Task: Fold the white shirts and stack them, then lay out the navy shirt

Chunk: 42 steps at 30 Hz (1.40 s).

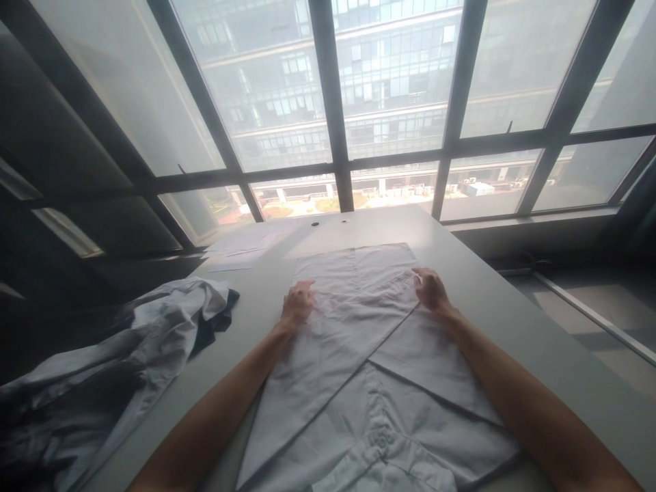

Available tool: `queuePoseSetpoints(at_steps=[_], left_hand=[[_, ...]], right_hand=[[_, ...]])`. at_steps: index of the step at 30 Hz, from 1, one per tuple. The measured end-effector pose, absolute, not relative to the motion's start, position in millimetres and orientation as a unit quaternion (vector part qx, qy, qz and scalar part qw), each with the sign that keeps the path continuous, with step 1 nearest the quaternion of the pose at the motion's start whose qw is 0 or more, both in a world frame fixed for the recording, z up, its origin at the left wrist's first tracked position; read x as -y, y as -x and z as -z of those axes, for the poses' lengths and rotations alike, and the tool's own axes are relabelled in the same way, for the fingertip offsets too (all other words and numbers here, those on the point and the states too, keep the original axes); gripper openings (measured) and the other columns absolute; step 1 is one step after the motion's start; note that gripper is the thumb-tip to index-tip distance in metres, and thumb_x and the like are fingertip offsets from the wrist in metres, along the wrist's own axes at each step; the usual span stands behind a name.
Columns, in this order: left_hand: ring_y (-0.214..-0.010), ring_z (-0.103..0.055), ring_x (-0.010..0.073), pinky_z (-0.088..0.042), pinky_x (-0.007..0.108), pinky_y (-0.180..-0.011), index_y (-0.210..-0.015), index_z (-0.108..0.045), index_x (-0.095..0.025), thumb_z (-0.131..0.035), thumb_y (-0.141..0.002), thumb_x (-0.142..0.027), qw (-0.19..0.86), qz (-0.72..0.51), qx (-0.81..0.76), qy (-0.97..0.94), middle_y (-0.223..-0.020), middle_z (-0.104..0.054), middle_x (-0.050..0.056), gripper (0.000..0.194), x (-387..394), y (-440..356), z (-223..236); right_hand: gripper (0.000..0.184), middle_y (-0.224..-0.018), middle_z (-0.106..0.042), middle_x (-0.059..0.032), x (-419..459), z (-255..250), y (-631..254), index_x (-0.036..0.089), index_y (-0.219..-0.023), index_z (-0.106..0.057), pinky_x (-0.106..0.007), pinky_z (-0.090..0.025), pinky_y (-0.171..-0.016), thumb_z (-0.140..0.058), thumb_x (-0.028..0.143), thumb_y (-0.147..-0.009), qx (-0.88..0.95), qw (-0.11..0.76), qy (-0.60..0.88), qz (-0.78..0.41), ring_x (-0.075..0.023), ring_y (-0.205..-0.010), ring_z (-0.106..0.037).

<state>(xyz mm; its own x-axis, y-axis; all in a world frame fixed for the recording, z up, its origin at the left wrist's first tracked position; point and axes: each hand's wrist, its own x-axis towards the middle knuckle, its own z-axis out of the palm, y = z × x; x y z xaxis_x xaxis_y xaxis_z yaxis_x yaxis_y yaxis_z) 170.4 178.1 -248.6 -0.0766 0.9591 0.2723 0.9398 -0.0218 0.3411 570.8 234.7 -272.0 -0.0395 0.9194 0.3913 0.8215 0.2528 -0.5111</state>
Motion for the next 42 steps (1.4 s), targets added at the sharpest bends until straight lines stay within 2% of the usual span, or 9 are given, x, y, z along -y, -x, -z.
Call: queuePoseSetpoints(at_steps=[3,8,13,17,24,29,34,38,42], left_hand=[[-0.126,-0.056,0.0309,-0.041,0.043,-0.107,-0.125,-0.068,-0.018,-0.051,-0.097,-0.024,0.033,-0.223,-0.724,-0.652,-0.131,-0.065,0.017,0.033,-185.1,-150.5,242.4],[-0.095,-0.069,0.0229,-0.050,0.028,-0.084,-0.106,-0.072,-0.018,-0.071,-0.084,-0.028,0.103,-0.218,-0.744,-0.623,-0.101,-0.076,0.010,0.025,-210.2,-122.1,232.8],[-0.076,-0.067,0.0204,-0.048,0.025,-0.066,-0.077,-0.068,-0.017,-0.075,-0.076,-0.030,0.161,-0.237,-0.729,-0.622,-0.076,-0.072,0.004,0.015,-227.4,-114.3,225.3],[-0.067,-0.062,0.0170,-0.046,0.023,-0.059,-0.075,-0.064,-0.017,-0.073,-0.078,-0.033,0.193,-0.267,-0.703,-0.631,-0.070,-0.067,0.001,0.019,-230.1,-110.5,220.8],[-0.065,-0.063,0.0149,-0.050,0.023,-0.062,-0.094,-0.063,-0.018,-0.066,-0.089,-0.033,0.184,-0.329,-0.670,-0.640,-0.074,-0.070,0.000,0.017,-225.5,-110.5,234.1],[-0.086,-0.070,0.0212,-0.056,0.034,-0.083,-0.105,-0.065,-0.016,-0.062,-0.089,-0.021,0.123,-0.349,-0.641,-0.672,-0.099,-0.073,0.009,0.017,-214.3,-116.9,236.2],[-0.125,-0.059,0.0239,-0.044,0.042,-0.114,-0.120,-0.067,-0.019,-0.054,-0.091,-0.012,0.079,-0.338,-0.583,-0.735,-0.130,-0.066,0.009,0.032,-191.5,-129.1,214.0],[-0.128,-0.059,0.0223,-0.044,0.039,-0.115,-0.129,-0.065,-0.020,-0.051,-0.100,-0.020,0.082,-0.268,-0.477,-0.833,-0.134,-0.066,0.008,0.033,-146.8,-151.3,202.0],[-0.146,-0.041,0.0246,-0.031,0.046,-0.123,-0.146,-0.053,-0.025,-0.048,-0.106,-0.034,0.095,-0.148,-0.402,-0.899,-0.153,-0.052,0.008,0.042,-79.9,-170.4,198.3]], right_hand=[[0.043,-0.117,-0.075,-0.0171,-249.5,266.8,-585.3,0.010,-0.124,-0.070,-0.038,-0.053,-0.097,-0.044,0.022,-0.092,0.689,0.332,0.637,-0.093,-0.0268,-0.105,-0.071],[0.027,-0.094,-0.079,-0.0119,-279.1,259.9,-591.2,0.014,-0.102,-0.078,-0.031,-0.056,-0.081,-0.066,0.028,-0.081,0.695,0.284,0.646,-0.135,-0.0237,-0.085,-0.073],[0.018,-0.067,-0.073,-0.0045,-299.0,253.7,-583.1,0.016,-0.073,-0.075,-0.024,-0.049,-0.059,-0.078,0.033,-0.070,0.695,0.258,0.647,-0.175,-0.0195,-0.066,-0.068],[0.024,-0.064,-0.070,-0.0037,-296.9,250.0,-579.8,0.015,-0.068,-0.069,-0.022,-0.044,-0.053,-0.073,0.037,-0.077,0.696,0.287,0.629,-0.196,-0.0170,-0.062,-0.064],[0.041,-0.077,-0.076,-0.0075,-291.7,246.9,-578.2,0.016,-0.092,-0.067,-0.025,-0.047,-0.051,-0.057,0.056,-0.089,0.681,0.353,0.611,-0.195,-0.0187,-0.062,-0.065],[0.026,-0.087,-0.075,-0.0124,-289.5,261.7,-571.8,0.017,-0.087,-0.070,-0.036,-0.053,-0.076,-0.068,0.042,-0.081,0.687,0.336,0.627,-0.151,-0.0275,-0.083,-0.068],[0.030,-0.114,-0.068,-0.0184,-282.4,264.4,-559.7,0.015,-0.106,-0.070,-0.048,-0.046,-0.099,-0.059,0.035,-0.087,0.703,0.342,0.623,-0.023,-0.0352,-0.112,-0.059],[0.026,-0.108,-0.068,-0.0165,-265.2,257.7,-540.3,0.016,-0.099,-0.072,-0.045,-0.046,-0.098,-0.053,0.031,-0.089,0.744,0.338,0.576,0.003,-0.0317,-0.105,-0.060],[0.030,-0.116,-0.068,-0.0142,-238.7,261.6,-526.8,0.018,-0.105,-0.071,-0.043,-0.045,-0.100,-0.051,0.036,-0.093,0.788,0.329,0.520,-0.002,-0.0301,-0.109,-0.060]])
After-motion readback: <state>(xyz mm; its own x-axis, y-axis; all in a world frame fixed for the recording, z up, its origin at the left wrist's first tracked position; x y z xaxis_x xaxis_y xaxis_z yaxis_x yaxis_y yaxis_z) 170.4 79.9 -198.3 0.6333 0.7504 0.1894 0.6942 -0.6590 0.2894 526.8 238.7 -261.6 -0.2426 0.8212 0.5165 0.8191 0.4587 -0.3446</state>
